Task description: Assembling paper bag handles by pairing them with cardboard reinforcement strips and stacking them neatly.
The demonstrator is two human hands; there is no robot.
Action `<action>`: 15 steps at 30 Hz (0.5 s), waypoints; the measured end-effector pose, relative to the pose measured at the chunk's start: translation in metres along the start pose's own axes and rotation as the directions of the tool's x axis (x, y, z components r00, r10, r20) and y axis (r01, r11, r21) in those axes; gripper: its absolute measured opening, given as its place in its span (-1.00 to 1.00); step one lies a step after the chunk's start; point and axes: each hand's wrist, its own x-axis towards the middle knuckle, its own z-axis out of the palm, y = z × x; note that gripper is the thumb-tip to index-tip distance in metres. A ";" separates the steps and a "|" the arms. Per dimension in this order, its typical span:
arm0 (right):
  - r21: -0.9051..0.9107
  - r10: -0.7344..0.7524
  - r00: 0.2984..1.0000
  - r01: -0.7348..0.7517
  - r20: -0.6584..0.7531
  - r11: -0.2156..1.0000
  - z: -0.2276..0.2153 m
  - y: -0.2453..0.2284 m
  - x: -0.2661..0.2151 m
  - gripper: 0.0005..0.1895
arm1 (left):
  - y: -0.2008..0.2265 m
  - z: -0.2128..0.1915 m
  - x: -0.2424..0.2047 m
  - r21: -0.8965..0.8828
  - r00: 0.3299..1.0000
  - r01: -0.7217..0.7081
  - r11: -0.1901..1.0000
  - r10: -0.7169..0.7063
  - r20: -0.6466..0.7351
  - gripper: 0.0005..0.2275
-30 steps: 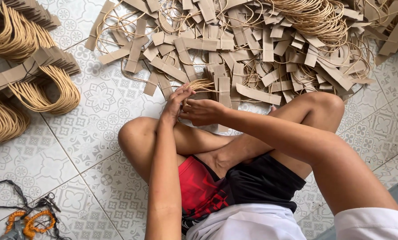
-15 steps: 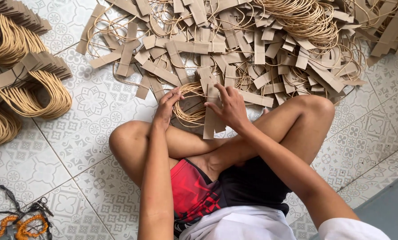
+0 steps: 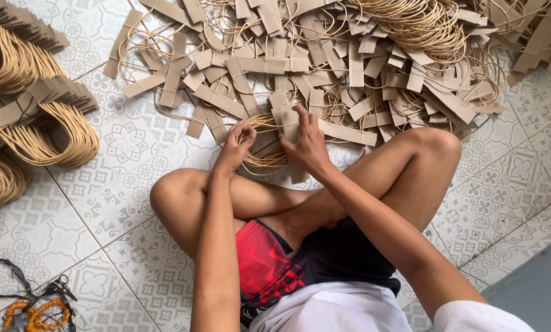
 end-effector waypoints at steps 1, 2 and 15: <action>-0.004 0.000 1.000 0.000 0.001 1.000 -0.003 -0.003 0.003 -0.20 | 0.002 0.003 0.000 -0.004 1.000 0.000 1.000 0.000 0.000 -0.73; -0.041 -0.015 1.000 0.014 -0.007 0.999 -0.006 -0.007 0.006 -0.23 | 0.004 0.005 0.000 0.007 0.997 -0.073 0.997 0.073 0.018 -0.62; -0.299 -0.067 0.981 0.121 0.184 0.947 0.016 -0.023 0.045 0.18 | 0.008 0.014 0.008 0.304 0.993 -0.107 0.947 0.114 -0.007 -0.64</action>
